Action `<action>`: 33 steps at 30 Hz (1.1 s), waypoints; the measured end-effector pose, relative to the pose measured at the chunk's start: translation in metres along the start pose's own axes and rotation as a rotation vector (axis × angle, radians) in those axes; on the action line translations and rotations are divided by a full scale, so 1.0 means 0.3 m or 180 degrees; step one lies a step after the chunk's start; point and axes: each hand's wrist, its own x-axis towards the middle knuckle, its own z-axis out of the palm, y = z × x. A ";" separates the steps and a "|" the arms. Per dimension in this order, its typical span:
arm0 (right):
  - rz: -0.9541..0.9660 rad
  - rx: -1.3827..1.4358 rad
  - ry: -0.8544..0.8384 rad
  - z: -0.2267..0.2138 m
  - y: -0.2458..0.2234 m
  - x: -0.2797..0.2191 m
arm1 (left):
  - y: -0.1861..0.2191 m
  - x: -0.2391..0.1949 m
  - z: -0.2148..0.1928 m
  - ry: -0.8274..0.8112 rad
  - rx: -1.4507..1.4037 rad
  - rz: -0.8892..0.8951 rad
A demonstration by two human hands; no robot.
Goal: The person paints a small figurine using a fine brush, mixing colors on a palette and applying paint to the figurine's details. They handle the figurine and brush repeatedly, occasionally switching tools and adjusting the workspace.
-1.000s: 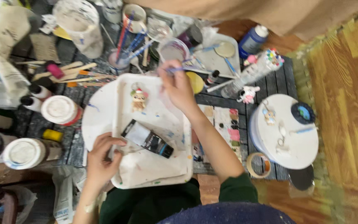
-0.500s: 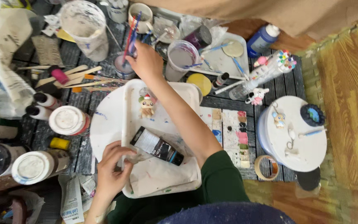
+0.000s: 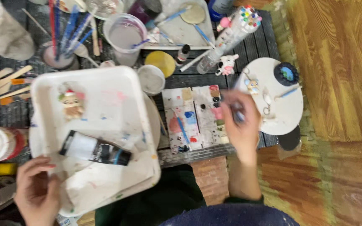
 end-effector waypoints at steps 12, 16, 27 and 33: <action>0.0250 -0.2298 0.1124 -0.380 0.335 -0.532 | 0.028 -0.087 0.044 -0.0455 0.2111 0.1302; 0.0038 -0.2573 0.1408 -0.456 0.377 -0.527 | 0.176 -0.160 0.374 -0.2236 0.1819 0.2019; -0.0123 -0.1363 0.0108 0.044 0.270 -0.374 | 0.253 -0.198 0.332 -0.1060 0.1870 0.2364; 0.0240 -0.1653 -0.0588 0.214 0.203 -0.289 | 0.187 -0.279 0.291 -0.1254 0.1500 0.2322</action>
